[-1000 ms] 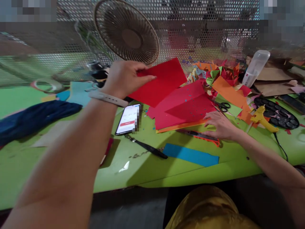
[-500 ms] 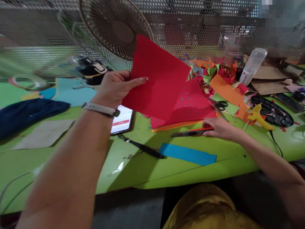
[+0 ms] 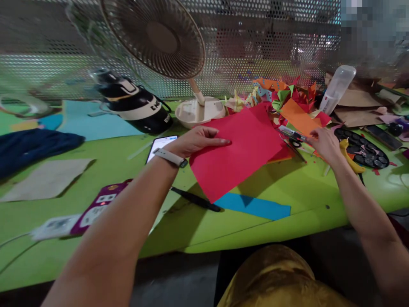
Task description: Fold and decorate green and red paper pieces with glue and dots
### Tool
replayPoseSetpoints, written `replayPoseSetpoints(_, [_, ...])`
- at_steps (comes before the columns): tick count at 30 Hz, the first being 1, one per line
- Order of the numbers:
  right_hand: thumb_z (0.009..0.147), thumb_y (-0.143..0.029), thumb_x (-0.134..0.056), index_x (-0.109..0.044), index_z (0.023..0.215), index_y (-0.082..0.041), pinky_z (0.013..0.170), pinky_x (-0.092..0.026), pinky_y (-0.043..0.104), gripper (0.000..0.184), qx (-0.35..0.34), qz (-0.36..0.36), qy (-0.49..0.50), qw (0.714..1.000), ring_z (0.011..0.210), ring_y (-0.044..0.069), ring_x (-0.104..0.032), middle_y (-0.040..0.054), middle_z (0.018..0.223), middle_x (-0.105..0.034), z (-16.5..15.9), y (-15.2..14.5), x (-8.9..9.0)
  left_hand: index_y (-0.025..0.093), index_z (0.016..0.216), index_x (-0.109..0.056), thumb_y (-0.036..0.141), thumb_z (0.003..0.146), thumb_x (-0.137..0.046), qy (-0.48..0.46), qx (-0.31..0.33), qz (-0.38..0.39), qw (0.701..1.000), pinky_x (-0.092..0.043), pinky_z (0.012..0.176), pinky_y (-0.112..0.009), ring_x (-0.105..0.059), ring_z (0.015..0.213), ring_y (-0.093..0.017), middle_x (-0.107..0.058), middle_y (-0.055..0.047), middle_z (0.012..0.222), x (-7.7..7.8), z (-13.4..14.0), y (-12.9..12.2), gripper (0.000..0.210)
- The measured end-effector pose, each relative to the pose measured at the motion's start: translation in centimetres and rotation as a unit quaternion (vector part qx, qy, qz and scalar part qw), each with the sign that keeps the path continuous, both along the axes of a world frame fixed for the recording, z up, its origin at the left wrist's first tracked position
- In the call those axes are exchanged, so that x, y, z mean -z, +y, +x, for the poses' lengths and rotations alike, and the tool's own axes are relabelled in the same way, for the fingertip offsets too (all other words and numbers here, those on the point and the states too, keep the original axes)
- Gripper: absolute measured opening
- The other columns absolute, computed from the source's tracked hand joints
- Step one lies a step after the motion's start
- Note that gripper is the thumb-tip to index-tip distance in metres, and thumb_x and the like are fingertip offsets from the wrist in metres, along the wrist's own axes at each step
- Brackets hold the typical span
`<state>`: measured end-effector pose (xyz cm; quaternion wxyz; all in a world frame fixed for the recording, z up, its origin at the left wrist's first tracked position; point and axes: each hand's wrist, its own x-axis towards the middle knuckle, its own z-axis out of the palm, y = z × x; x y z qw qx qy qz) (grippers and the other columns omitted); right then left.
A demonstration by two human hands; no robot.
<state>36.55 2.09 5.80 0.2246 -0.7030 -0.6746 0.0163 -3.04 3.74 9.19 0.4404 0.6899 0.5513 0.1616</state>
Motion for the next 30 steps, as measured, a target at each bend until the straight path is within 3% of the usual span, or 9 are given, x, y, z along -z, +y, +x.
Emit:
replayPoseSetpoints(2, [0.084,-0.029,-0.06,-0.063,0.126,-0.02,0.102,-0.043,0.058,0.042,-0.079,0.033,-0.022,0.996,0.124,0.037,-0.054,0.0163,0.129,-0.062,-1.3,-1.1,-0.9,0.02,0.078,-0.067,0.057,0.065,-0.076,-0.043,0.001,-0.066,0.997,-0.054,0.051,-0.031,-0.065,0.056,-0.018,-0.072,-0.003,0.069,0.3,0.3,-0.1,0.04])
replayPoseSetpoints(5, [0.085,-0.027,-0.06,-0.042,0.149,-0.029,0.117,-0.03,0.055,0.066,-0.284,0.011,-0.022,0.959,0.146,0.031,-0.031,0.0062,0.156,-0.038,-4.1,-3.3,-2.3,0.021,0.072,-0.069,0.056,0.06,-0.081,-0.073,0.036,-0.11,0.991,-0.049,0.048,-0.028,-0.063,0.054,-0.016,-0.071,-0.002,0.066,1.1,0.8,-0.2,0.038])
replayPoseSetpoints(7, [0.087,-0.023,-0.058,-0.052,0.142,-0.037,0.12,-0.026,0.053,0.057,-0.365,-0.019,-0.017,0.931,0.15,0.028,-0.023,-0.0023,0.159,-0.034,-5.8,-4.8,-3.1,0.022,0.072,-0.071,0.056,0.06,-0.081,-0.072,0.089,-0.122,0.986,-0.049,0.05,-0.028,-0.062,0.055,-0.016,-0.072,-0.003,0.068,1.7,1.2,-0.5,0.037])
replayPoseSetpoints(9, [0.089,-0.022,-0.058,-0.07,0.119,-0.038,0.121,-0.024,0.052,0.036,-0.441,-0.034,-0.009,0.897,0.15,0.026,-0.023,-0.0049,0.157,-0.039,-7.0,-6.0,-3.6,0.023,0.075,-0.074,0.054,0.061,-0.081,-0.069,0.146,-0.146,0.976,-0.05,0.055,-0.029,-0.063,0.059,-0.017,-0.074,-0.003,0.072,2.4,2.0,-0.9,0.035])
replayPoseSetpoints(13, [0.087,-0.023,-0.067,-0.078,0.092,-0.035,0.119,-0.027,0.049,0.017,-0.551,-0.108,0.017,0.827,0.141,0.022,-0.043,-0.0021,0.137,-0.063,-7.5,-7.0,-3.8,0.021,0.074,-0.074,0.052,0.07,-0.075,-0.021,0.264,-0.141,0.954,-0.043,0.055,-0.027,-0.057,0.057,-0.014,-0.069,-0.001,0.066,2.7,4.2,-2.3,0.032])
replayPoseSetpoints(16, [0.088,-0.021,-0.065,-0.078,0.093,-0.031,0.113,-0.037,0.043,0.017,-0.572,-0.136,0.062,0.806,0.125,0.018,-0.059,0.0018,0.12,-0.073,-7.4,-7.0,-3.5,0.02,0.073,-0.072,0.053,0.075,-0.069,0.014,0.298,-0.058,0.953,-0.039,0.056,-0.026,-0.056,0.061,-0.014,-0.067,0.0,0.066,1.9,5.2,-2.8,0.033])
replayPoseSetpoints(19, [0.091,-0.019,-0.059,-0.077,0.096,-0.026,0.1,-0.048,0.034,0.019,-0.575,-0.162,0.092,0.797,0.106,0.016,-0.069,0.0022,0.102,-0.077,-7.4,-7.0,-3.1,0.021,0.084,-0.073,0.051,0.079,-0.066,0.056,0.281,0.038,0.957,-0.044,0.066,-0.027,-0.062,0.074,-0.018,-0.072,-0.002,0.08,1.3,5.0,-2.9,0.03])
replayPoseSetpoints(23, [0.093,-0.018,-0.055,-0.075,0.097,-0.024,0.084,-0.051,0.029,0.021,-0.524,-0.202,0.039,0.826,0.09,0.016,-0.07,0.002,0.094,-0.077,-7.6,-7.1,-2.4,0.025,0.108,-0.07,0.045,0.084,-0.062,0.064,0.219,0.198,0.953,-0.047,0.087,-0.033,-0.065,0.1,-0.023,-0.072,-0.007,0.109,2.0,4.2,-3.7,0.033])
replayPoseSetpoints(30, [0.097,-0.032,-0.051,-0.068,0.111,-0.016,0.074,-0.048,0.03,0.028,-0.409,-0.226,0.006,0.884,0.081,0.02,-0.068,0.0084,0.093,-0.075,-7.7,-6.6,-1.5,0.025,0.106,-0.069,0.045,0.095,-0.049,0.011,0.136,0.383,0.914,-0.043,0.108,-0.047,-0.057,0.125,-0.026,-0.065,-0.01,0.129,4.0,4.3,-6.2,0.03])
